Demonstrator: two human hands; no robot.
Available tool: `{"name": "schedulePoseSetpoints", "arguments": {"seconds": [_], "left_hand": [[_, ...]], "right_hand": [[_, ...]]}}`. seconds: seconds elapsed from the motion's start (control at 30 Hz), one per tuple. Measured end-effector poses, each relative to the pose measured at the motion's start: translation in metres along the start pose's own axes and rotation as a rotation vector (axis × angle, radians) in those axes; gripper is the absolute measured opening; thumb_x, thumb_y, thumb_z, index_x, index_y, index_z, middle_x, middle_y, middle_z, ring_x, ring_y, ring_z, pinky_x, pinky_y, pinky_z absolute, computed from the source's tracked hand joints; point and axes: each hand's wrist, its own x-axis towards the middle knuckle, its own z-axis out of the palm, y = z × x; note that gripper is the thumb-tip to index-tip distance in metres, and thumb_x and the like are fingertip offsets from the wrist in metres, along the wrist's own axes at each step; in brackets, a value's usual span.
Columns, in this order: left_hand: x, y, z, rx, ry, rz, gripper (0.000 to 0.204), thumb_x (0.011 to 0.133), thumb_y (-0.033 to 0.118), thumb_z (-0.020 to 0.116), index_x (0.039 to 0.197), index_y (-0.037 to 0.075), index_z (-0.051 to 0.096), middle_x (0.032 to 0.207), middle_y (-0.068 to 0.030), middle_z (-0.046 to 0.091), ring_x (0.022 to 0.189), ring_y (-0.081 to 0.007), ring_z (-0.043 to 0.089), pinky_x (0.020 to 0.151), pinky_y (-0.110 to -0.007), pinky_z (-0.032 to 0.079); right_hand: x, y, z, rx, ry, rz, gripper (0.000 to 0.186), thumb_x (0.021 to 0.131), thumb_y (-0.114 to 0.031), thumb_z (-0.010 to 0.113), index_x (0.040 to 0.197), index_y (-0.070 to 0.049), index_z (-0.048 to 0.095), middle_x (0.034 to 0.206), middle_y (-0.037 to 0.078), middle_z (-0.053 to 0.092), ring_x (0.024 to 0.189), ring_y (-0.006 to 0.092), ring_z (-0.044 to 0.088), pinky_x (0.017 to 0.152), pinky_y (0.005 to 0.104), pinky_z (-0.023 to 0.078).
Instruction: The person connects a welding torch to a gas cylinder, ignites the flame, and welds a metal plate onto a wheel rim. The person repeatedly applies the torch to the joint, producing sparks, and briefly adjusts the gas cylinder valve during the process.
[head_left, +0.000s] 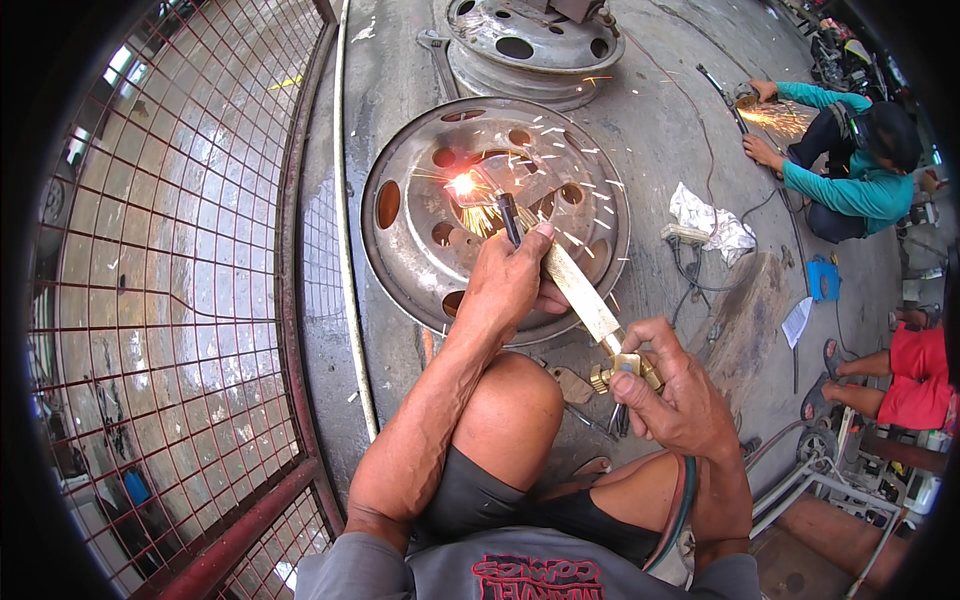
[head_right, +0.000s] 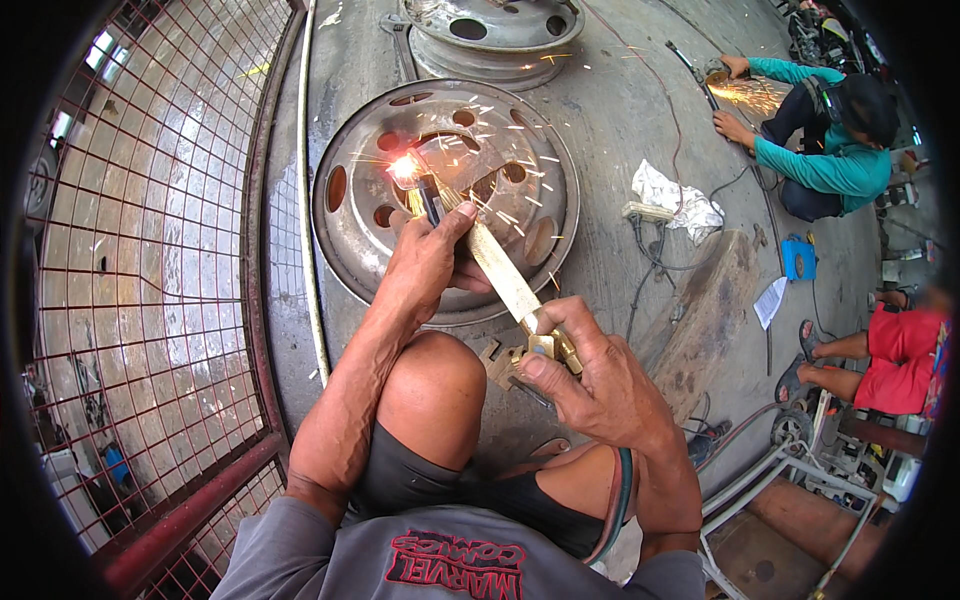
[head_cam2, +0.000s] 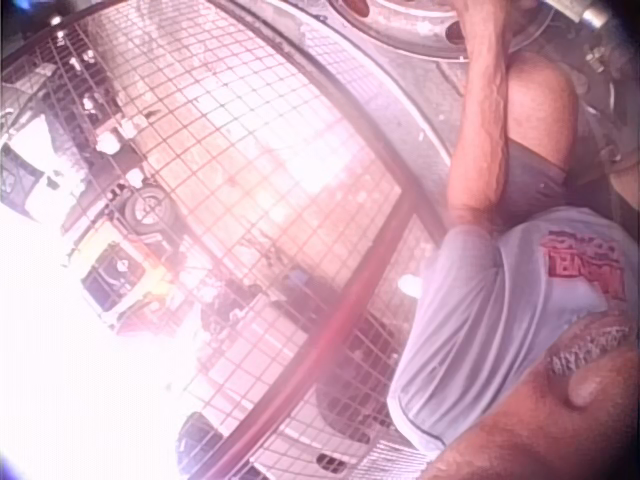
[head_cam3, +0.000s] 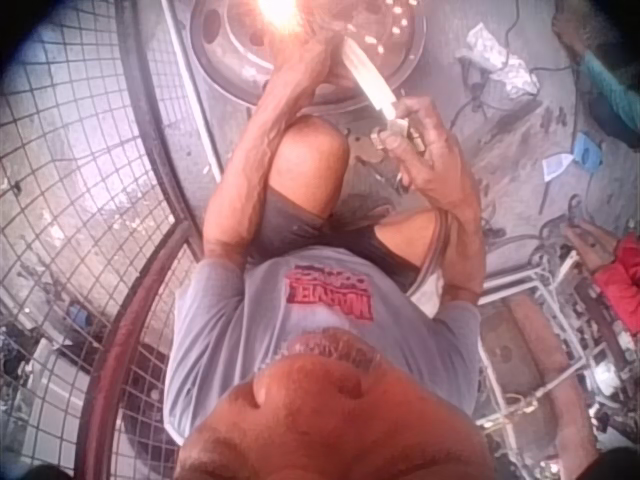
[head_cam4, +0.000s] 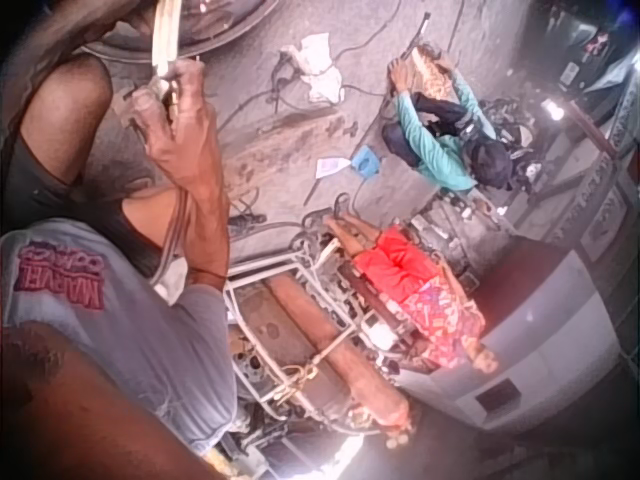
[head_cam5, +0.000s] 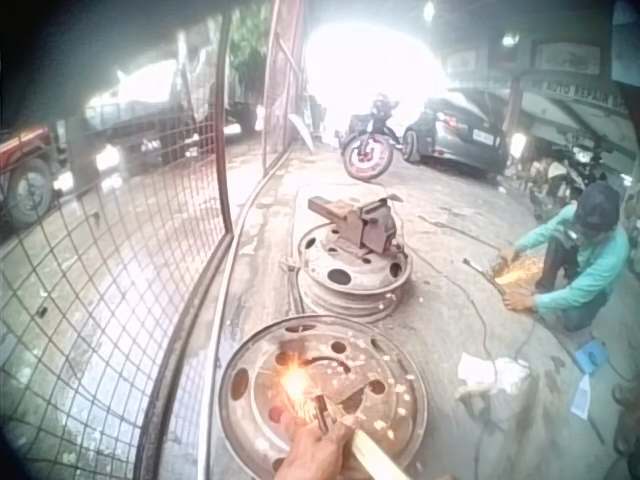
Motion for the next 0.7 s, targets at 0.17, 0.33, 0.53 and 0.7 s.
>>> {"name": "schedulePoseSetpoints", "arguments": {"seconds": [0.17,0.33,0.53,0.7], "left_hand": [[-0.001,0.001,0.000,-0.010,-0.002,0.002,0.048,0.109,0.036,0.053,0.108,-0.011,0.065,0.088,-0.0200,0.074,0.072,-0.0282,0.077,0.060,-0.037,0.066],[-0.002,0.003,0.000,0.017,0.004,0.006,0.049,0.109,0.036,0.053,0.107,-0.011,0.065,0.088,-0.0213,0.074,0.071,-0.0287,0.077,0.061,-0.037,0.067],[0.000,0.001,-0.001,0.026,0.009,-0.012,0.051,0.109,0.036,0.053,0.104,-0.013,0.066,0.087,-0.0220,0.074,0.071,-0.0292,0.077,0.061,-0.038,0.067],[-0.002,0.004,-0.001,0.025,0.020,-0.017,0.052,0.109,0.036,0.053,0.105,-0.014,0.066,0.087,-0.0220,0.074,0.071,-0.0292,0.077,0.061,-0.038,0.067]], "right_hand": [[-0.001,-0.007,-0.002,-0.002,-0.034,0.040,0.033,0.106,-0.033,0.062,0.124,-0.009,0.050,0.070,0.009,0.062,0.054,0.0185,0.063,0.056,0.0374,0.049],[0.000,-0.009,0.000,0.024,-0.028,0.025,0.033,0.107,-0.034,0.061,0.126,-0.010,0.051,0.064,0.005,0.060,0.052,0.0164,0.061,0.054,0.0368,0.048],[0.000,-0.007,-0.001,0.002,-0.038,0.026,0.033,0.108,-0.035,0.060,0.126,-0.009,0.050,0.066,0.006,0.062,0.052,0.0169,0.061,0.054,0.0370,0.048],[0.000,-0.007,-0.001,-0.014,-0.035,0.018,0.033,0.107,-0.035,0.060,0.126,-0.010,0.051,0.067,0.008,0.063,0.053,0.0184,0.062,0.055,0.0382,0.049]]}}
